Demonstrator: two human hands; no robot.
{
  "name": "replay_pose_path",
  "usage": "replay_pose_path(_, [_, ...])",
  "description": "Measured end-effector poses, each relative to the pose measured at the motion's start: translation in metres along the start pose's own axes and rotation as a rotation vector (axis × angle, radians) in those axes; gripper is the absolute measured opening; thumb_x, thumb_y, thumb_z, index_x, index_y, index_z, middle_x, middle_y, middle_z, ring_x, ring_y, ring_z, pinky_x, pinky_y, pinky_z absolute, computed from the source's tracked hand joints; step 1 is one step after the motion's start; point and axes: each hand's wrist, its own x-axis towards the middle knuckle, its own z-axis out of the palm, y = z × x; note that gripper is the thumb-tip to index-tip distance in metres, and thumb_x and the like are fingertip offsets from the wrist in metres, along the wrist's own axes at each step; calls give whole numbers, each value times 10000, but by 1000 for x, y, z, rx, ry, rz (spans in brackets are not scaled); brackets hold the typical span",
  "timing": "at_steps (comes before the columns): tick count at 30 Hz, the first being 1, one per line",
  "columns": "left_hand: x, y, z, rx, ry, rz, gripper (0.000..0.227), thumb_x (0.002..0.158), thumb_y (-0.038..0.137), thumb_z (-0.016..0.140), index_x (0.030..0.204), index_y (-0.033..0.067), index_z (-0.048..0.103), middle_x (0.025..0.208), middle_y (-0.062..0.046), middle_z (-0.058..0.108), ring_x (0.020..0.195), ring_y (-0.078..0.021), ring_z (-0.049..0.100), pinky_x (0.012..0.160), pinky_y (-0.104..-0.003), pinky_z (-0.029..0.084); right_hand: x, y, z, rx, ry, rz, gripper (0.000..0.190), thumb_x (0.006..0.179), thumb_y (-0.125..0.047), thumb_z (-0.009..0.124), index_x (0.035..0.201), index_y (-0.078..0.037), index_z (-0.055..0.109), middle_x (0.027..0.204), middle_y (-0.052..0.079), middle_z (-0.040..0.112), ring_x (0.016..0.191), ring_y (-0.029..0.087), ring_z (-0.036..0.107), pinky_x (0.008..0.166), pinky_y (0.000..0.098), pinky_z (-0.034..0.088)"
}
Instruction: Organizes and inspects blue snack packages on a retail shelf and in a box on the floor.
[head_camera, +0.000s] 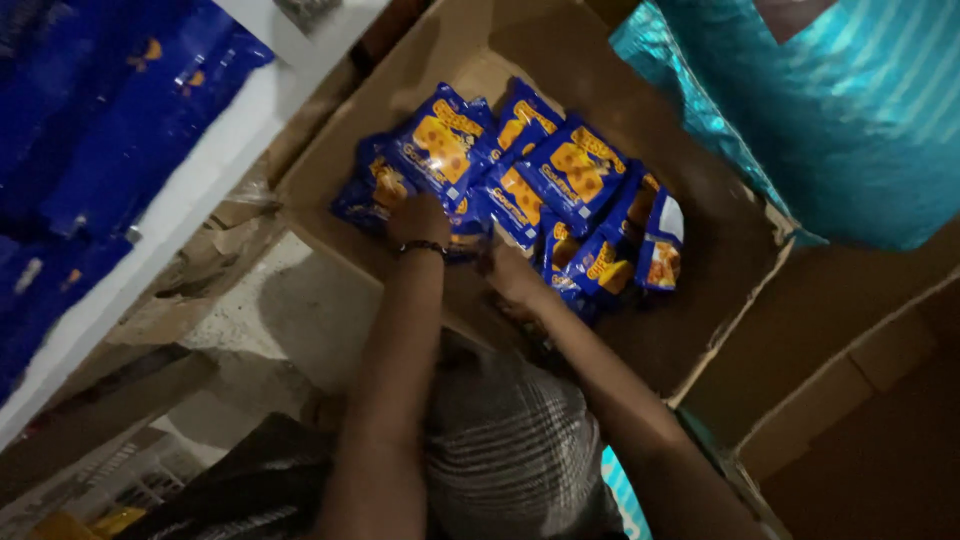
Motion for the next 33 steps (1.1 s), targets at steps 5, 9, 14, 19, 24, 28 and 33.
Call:
replay_pose_path(5, [-2,9,-9,-325,43,-36,333,889,183,656,1198,61,675,1215,-228,683,1096,-428,670,885,-564,552,28,-93,-61,1262,-137,390,343,952,-159,611,1293,-139,638,1095,1,760,894,140,716,712,302,554])
replay_pose_path(9, [-2,9,-13,-327,-63,-100,418,842,272,762,1173,38,659,1214,-223,690,1121,-388,687,925,-504,573,64,-78,-26,1423,-94,548,274,966,-157,607,1228,-141,687,981,-28,731,813,129,694,701,300,590])
replay_pose_path(14, [-8,14,-20,-295,80,4,613,810,316,810,1255,6,525,1278,-239,641,1163,-396,640,955,-502,532,85,-72,-14,1273,-59,530,206,1051,-303,670,1011,-101,646,821,65,596,657,212,574,506,335,469])
replay_pose_path(19, [16,5,-16,-574,6,-173,631,774,276,800,1319,57,569,1247,-194,729,1135,-337,708,958,-452,573,61,-86,-41,1333,-82,628,217,1004,-287,612,1144,-123,589,943,65,682,804,214,665,561,332,533])
replay_pose_path(24, [72,-18,33,-981,593,-60,588,739,296,841,1238,42,659,1178,-195,726,1081,-347,672,910,-433,525,18,-90,-64,1337,-215,541,325,1010,-305,613,1282,-134,565,1027,75,715,916,213,701,644,283,501])
replay_pose_path(28, [32,4,0,-959,509,108,269,926,276,693,1065,49,733,1026,-163,755,941,-311,723,845,-411,560,-13,-118,-88,1303,-250,435,400,1004,-387,603,1281,-99,597,1091,78,753,997,205,724,756,300,492])
replay_pose_path(33, [-104,46,-110,-935,450,285,245,943,271,673,1016,47,743,916,-179,735,824,-346,717,758,-436,555,-20,-113,-92,1609,-248,316,515,977,-549,534,1227,-106,614,1083,63,740,1022,227,725,907,373,584])
